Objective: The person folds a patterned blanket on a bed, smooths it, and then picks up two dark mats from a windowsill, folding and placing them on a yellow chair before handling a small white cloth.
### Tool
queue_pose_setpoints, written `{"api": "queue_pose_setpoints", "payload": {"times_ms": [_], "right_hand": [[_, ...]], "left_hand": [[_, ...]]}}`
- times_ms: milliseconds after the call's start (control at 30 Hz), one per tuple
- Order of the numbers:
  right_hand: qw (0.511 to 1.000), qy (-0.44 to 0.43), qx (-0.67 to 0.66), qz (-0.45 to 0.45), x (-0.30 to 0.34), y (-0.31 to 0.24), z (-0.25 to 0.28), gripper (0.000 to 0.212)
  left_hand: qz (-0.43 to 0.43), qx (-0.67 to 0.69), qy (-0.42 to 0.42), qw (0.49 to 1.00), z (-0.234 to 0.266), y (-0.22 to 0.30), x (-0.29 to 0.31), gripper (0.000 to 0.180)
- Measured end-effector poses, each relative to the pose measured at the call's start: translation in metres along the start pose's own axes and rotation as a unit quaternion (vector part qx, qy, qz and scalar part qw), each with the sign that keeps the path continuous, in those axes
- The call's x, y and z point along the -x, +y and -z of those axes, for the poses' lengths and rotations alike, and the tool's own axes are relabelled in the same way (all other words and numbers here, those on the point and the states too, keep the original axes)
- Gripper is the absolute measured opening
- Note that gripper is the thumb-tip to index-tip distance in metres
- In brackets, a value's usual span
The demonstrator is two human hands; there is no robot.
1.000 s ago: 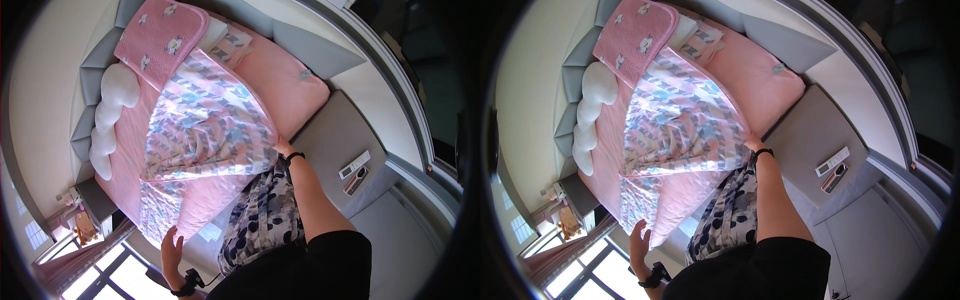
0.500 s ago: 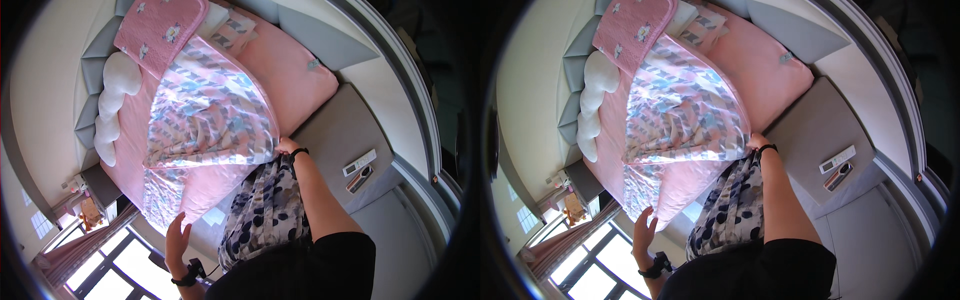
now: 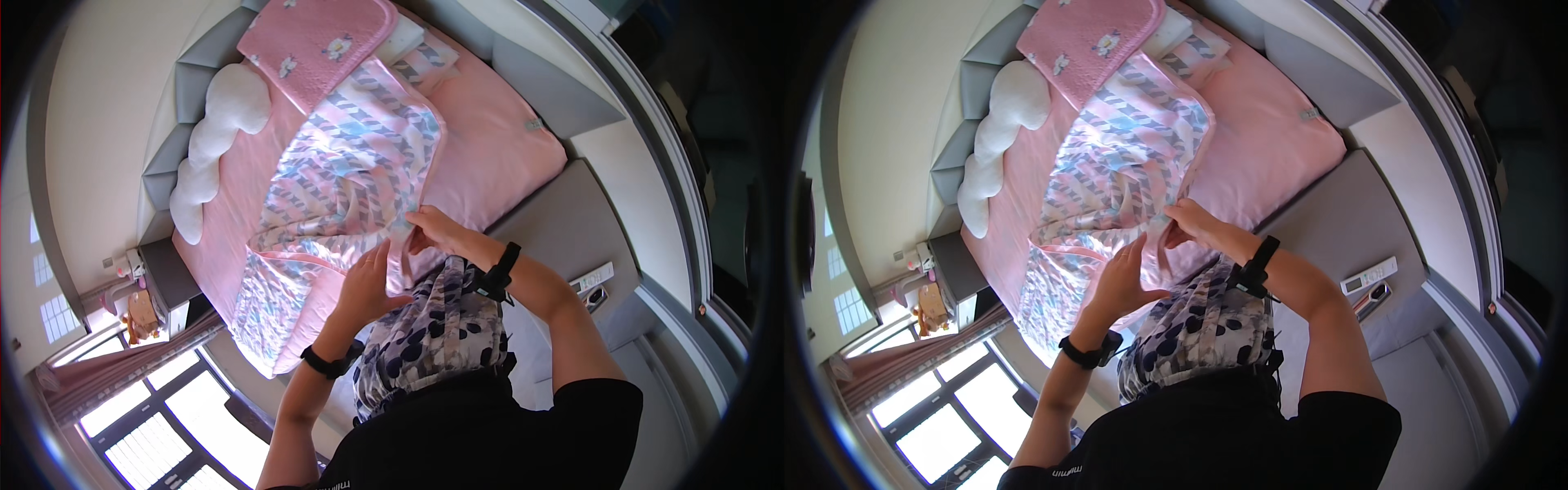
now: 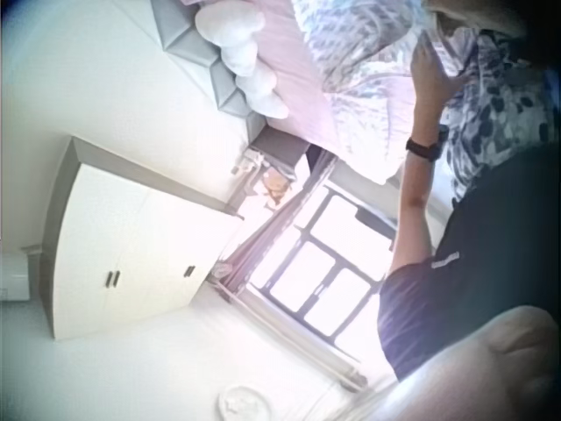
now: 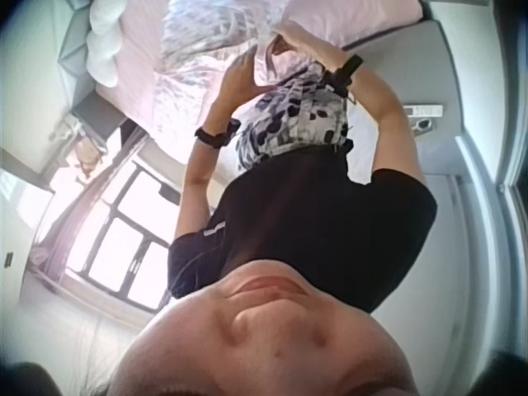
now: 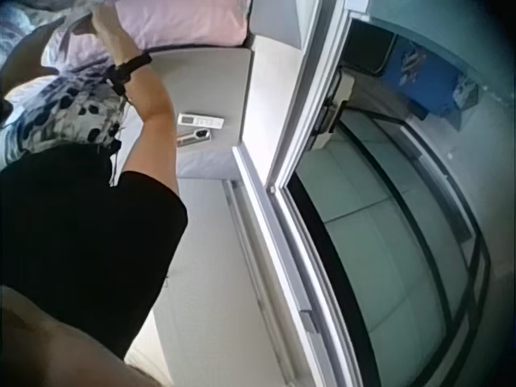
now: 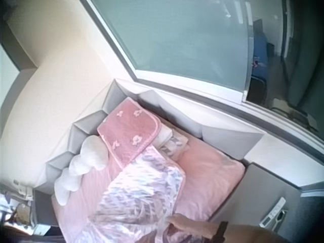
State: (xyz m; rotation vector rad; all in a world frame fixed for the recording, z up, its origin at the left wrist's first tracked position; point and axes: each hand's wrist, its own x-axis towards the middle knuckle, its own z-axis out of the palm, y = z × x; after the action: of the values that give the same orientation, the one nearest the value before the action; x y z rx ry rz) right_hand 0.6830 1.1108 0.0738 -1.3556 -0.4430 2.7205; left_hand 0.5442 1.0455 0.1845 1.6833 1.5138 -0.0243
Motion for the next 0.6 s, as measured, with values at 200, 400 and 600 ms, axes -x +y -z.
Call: {"api": "queue_pose_setpoints", "payload": {"times_ms": [200, 400, 600], "right_hand": [[0.988, -0.091, -0.084, 0.088, 0.005, -0.027, -0.046, 0.02], [0.871, -0.027, 0.32, 0.372, 0.007, -0.009, -0.056, 0.024], [0.679, -0.04, 0.55, 0.486, 0.017, -0.012, -0.055, 0.021]], "left_hand": [[0.053, 0.005, 0.232, 0.971, -0.013, -0.022, -0.004, 0.049], [0.076, 0.112, 0.234, 0.963, 0.005, -0.047, 0.001, 0.035], [0.039, 0.165, 0.249, 0.953, 0.011, -0.019, 0.01, 0.025]]}}
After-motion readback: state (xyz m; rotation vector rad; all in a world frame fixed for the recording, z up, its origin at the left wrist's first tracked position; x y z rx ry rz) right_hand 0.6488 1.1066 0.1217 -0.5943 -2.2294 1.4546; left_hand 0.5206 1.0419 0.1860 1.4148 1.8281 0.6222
